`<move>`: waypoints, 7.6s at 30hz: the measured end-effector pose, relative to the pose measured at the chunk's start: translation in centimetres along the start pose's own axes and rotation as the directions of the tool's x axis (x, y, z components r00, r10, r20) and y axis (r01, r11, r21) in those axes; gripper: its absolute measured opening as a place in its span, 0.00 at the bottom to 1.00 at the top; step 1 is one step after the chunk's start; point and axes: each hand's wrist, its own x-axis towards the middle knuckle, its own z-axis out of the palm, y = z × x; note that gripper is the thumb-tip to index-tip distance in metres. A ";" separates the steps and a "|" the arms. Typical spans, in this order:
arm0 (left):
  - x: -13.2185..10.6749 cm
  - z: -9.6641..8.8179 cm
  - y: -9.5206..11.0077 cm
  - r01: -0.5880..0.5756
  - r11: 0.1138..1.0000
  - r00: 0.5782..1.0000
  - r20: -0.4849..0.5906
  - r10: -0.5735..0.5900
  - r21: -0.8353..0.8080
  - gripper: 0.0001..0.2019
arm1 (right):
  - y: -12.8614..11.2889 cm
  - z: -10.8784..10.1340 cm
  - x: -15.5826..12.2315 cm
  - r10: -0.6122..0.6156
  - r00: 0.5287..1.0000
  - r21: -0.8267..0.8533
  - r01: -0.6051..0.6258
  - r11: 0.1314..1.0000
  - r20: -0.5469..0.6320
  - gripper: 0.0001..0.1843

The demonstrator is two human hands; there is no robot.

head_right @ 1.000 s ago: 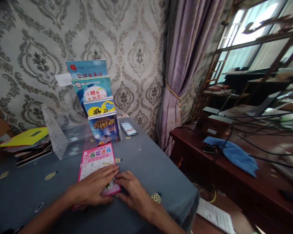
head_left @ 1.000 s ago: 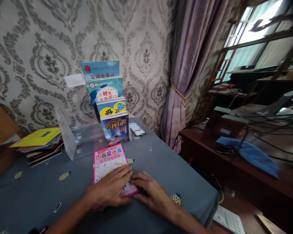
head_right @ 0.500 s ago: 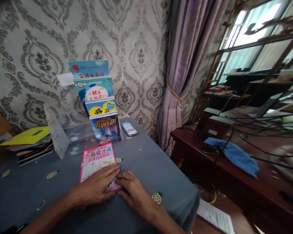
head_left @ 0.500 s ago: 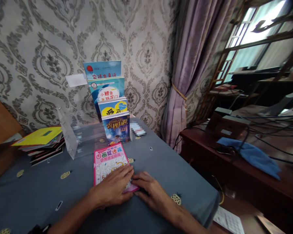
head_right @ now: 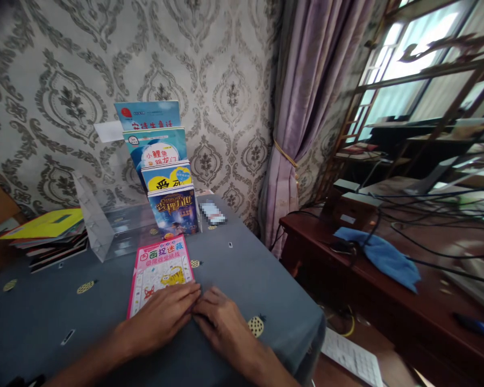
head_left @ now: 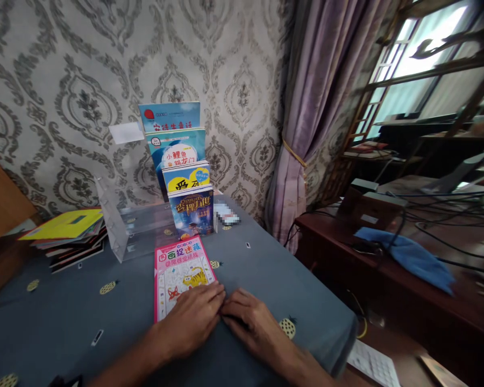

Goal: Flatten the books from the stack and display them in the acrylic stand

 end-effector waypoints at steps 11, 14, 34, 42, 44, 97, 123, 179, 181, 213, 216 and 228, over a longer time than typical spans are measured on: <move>0.1 0.5 1.3 -0.023 0.999 0.999 -0.049 0.025 0.031 0.18 | 0.0 0.1 -0.5 -0.031 0.999 -0.032 0.030 0.999 -0.034 0.11; -0.1 0.9 1.2 -0.042 0.998 0.997 -0.062 0.045 0.039 0.20 | 0.0 0.2 -0.6 -0.041 0.999 -0.073 0.039 0.997 -0.034 0.12; -4.4 2.3 1.5 -0.037 0.981 0.998 -0.049 0.047 0.190 0.36 | -0.5 -0.2 -0.7 -0.007 1.000 -0.105 0.010 0.994 0.027 0.13; -7.7 1.2 0.9 -0.041 0.964 0.996 -0.069 0.062 0.264 0.36 | -0.5 -0.3 -0.6 -0.006 1.000 -0.101 0.008 0.995 0.023 0.13; -8.6 1.2 0.9 0.018 0.970 0.996 -0.088 0.004 0.241 0.35 | -0.5 -0.3 -0.6 -0.011 0.999 -0.092 0.014 0.996 0.030 0.15; -10.4 -3.2 0.2 0.335 0.940 0.937 -0.085 -0.340 -0.072 0.13 | 0.9 6.3 13.1 -0.226 0.839 -0.037 0.281 0.959 0.495 0.27; -7.6 -1.3 -7.8 0.386 0.457 0.650 -0.115 -0.751 -0.802 0.24 | 1.4 3.8 9.0 0.177 0.966 -0.315 -0.111 0.943 0.189 0.25; -6.4 -2.6 -9.6 0.076 -0.204 0.742 0.192 -0.642 -0.976 0.26 | 3.2 4.5 8.4 -0.033 0.987 -0.151 0.056 0.987 0.155 0.24; -6.4 -2.3 -9.6 0.034 -0.229 0.749 0.176 -0.638 -0.973 0.24 | 3.2 4.5 8.4 -0.020 0.991 -0.123 0.036 0.992 0.132 0.25; -8.2 -1.9 -9.5 -0.099 -0.387 0.932 0.051 -0.360 -0.917 0.13 | 0.5 3.0 9.8 0.100 0.874 0.833 -0.484 0.268 0.476 0.26; -8.2 -1.7 -9.7 -0.089 -0.389 0.934 0.059 -0.352 -0.917 0.14 | 0.2 2.7 9.7 0.071 0.867 0.823 -0.491 0.286 0.493 0.29; -8.6 -3.1 -8.6 -0.048 -0.284 0.916 0.072 -0.395 -0.958 0.17 | -0.6 1.6 9.3 -0.127 0.828 0.775 -0.442 0.452 0.546 0.39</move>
